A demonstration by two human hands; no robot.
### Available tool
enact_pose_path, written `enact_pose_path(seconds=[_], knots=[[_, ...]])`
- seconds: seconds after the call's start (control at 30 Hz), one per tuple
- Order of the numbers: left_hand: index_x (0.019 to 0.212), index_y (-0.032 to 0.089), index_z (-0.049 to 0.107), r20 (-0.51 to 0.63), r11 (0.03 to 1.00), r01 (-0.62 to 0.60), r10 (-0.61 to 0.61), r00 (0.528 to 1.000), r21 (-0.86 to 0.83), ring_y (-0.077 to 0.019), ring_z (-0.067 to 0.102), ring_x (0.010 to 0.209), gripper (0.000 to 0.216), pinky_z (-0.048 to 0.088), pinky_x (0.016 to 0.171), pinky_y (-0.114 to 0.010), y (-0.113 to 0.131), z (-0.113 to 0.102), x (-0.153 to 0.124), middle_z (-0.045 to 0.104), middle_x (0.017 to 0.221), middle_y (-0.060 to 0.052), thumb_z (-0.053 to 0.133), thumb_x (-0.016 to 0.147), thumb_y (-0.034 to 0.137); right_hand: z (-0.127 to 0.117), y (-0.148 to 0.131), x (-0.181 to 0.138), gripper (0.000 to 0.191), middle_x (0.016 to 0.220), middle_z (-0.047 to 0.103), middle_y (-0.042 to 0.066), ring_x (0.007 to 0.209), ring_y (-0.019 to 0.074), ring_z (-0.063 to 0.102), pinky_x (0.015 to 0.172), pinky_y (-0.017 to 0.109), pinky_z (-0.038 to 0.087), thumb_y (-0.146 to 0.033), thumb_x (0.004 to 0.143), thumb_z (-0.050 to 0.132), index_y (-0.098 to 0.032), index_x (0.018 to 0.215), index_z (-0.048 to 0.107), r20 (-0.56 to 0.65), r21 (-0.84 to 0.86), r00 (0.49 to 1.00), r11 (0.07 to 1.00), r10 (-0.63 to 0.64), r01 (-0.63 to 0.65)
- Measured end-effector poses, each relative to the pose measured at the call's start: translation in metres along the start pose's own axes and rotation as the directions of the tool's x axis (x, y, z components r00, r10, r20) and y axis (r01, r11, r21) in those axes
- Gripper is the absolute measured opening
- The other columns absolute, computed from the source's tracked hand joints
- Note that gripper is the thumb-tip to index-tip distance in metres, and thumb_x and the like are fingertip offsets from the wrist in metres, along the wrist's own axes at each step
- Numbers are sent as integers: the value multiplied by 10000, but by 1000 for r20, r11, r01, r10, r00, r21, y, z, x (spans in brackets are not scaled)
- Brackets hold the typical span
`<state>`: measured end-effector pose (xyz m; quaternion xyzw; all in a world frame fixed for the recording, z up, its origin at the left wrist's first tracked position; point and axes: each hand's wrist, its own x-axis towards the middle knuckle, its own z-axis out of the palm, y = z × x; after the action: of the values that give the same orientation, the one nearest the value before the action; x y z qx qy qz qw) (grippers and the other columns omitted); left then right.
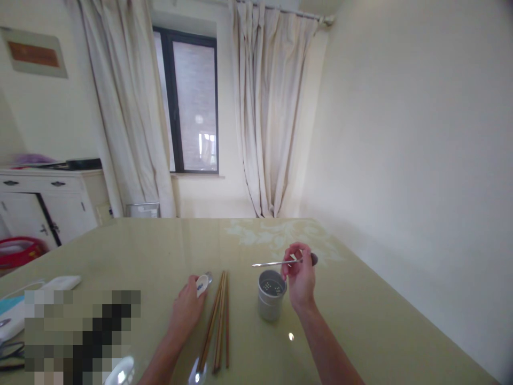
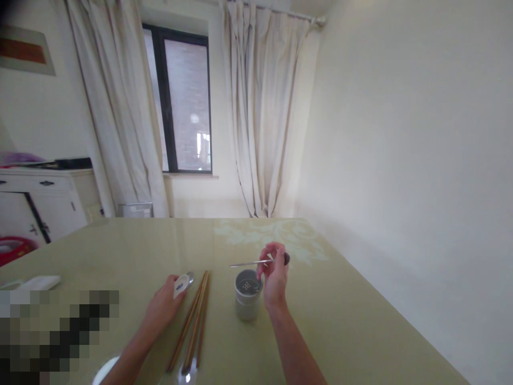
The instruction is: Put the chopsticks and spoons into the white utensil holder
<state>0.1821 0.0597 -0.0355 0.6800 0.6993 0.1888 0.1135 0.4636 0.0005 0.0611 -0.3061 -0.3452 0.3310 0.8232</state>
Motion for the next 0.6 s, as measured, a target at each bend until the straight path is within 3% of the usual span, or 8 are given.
enact_pose_path(seconds=[0.1,0.2,0.27,0.33,0.37,0.5,0.6], knots=[[1241,177,570,-11,1000,-9,9,1000,16,-267,762,1110,211,511,900,-323,2,-1,-3,792,1192,-143,498,1045,210,21,-1,-19,511,680,602,-81,374,79,487,322,182,394,-742,950,649,-237,944,574,72,-156,997,987,-19,30],[1193,183,589,-3,1000,-2,2,1000,-3,-262,754,1108,185,503,915,-320,0,-3,-3,794,1183,-135,517,1025,218,49,-1,-34,436,676,627,-69,394,81,548,353,167,418,-653,1029,590,-225,950,578,299,-320,952,947,67,34],[1165,180,598,-9,999,-6,5,1000,-46,-264,750,1108,175,507,916,-323,-2,-5,-2,792,1181,-139,535,1006,219,68,4,-39,360,663,641,-60,410,94,597,370,166,424,-561,1052,588,-215,956,605,495,-462,835,887,242,17],[1157,175,601,-25,994,-14,12,1000,-107,-272,752,1103,180,518,910,-336,-6,-7,-1,790,1178,-148,537,995,222,85,17,-40,278,608,624,-64,397,107,602,365,168,407,-457,1044,617,-214,909,607,585,-586,701,810,408,17],[1163,173,600,-34,990,-17,12,999,-139,-276,755,1100,190,524,906,-342,-9,-8,0,791,1173,-151,536,991,224,92,26,-40,238,584,614,-68,384,110,591,361,171,397,-404,1033,630,-216,890,599,584,-626,672,780,456,14],[1263,152,568,-56,975,25,-39,998,-220,-287,781,1038,297,543,872,-358,-19,-11,3,807,1084,-142,535,981,239,104,71,-41,129,553,611,-78,383,120,561,379,188,410,-295,1003,659,-225,924,585,496,-672,652,729,573,-130],[1328,143,538,-51,974,72,-84,995,-213,-293,783,1027,347,541,865,-370,-24,-15,6,812,1044,-132,503,997,241,99,101,-46,146,577,621,-80,426,115,560,429,190,437,-302,987,711,-224,976,589,448,-668,583,687,677,-284]])
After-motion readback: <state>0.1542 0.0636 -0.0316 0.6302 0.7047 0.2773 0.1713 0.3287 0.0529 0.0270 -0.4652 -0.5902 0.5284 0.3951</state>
